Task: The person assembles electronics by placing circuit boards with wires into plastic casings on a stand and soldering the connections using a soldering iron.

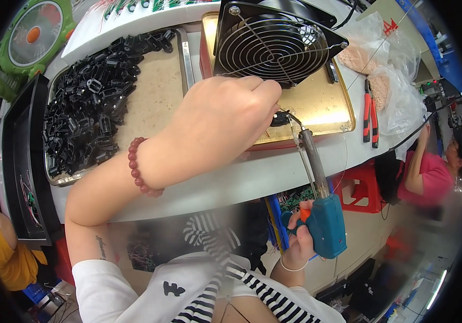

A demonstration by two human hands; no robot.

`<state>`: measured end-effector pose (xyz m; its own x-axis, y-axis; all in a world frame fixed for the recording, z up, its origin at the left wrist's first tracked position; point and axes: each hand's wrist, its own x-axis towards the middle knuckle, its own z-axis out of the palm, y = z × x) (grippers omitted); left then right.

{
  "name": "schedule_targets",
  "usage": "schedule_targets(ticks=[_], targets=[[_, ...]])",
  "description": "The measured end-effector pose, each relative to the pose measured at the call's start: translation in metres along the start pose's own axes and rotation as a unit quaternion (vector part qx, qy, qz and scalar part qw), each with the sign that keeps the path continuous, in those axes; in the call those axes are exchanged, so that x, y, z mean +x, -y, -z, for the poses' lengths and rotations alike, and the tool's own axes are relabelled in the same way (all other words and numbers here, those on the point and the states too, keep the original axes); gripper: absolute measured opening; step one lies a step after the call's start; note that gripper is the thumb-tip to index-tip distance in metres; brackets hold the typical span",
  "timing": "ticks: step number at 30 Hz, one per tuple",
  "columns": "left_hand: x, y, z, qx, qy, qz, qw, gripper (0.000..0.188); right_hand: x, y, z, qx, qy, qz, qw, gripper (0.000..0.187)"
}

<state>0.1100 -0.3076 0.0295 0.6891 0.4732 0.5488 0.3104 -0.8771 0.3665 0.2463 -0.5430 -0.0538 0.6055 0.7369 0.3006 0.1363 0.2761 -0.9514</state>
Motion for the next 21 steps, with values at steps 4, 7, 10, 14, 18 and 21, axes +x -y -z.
schedule_targets(ticks=[4,7,10,14,18,21], targets=[[0.0002,0.0005,-0.0001,-0.002,0.0,-0.003,1.0,0.006,-0.0001,0.0017,0.0024,0.007,0.013,0.003,1.0,0.054],[0.0004,0.0005,0.0009,0.001,0.007,0.0,1.0,0.007,-0.0006,-0.0003,0.0036,0.019,0.004,0.003,1.0,0.054],[0.0001,0.0007,0.0016,0.002,0.009,-0.002,1.0,0.007,0.0003,-0.0001,0.0036,0.02,0.001,0.0,1.0,0.053],[-0.0003,0.0014,0.0016,0.005,0.013,-0.003,1.0,0.008,0.0,-0.0012,0.0032,0.022,0.003,0.003,1.0,0.053],[-0.0005,0.001,0.003,0.008,0.019,-0.007,1.0,0.008,-0.0003,-0.0014,0.0037,0.02,0.003,0.004,1.0,0.052],[-0.0007,0.0007,0.003,-0.005,0.013,-0.01,1.0,0.009,0.0002,-0.0003,0.003,0.019,0.003,0.003,1.0,0.052]])
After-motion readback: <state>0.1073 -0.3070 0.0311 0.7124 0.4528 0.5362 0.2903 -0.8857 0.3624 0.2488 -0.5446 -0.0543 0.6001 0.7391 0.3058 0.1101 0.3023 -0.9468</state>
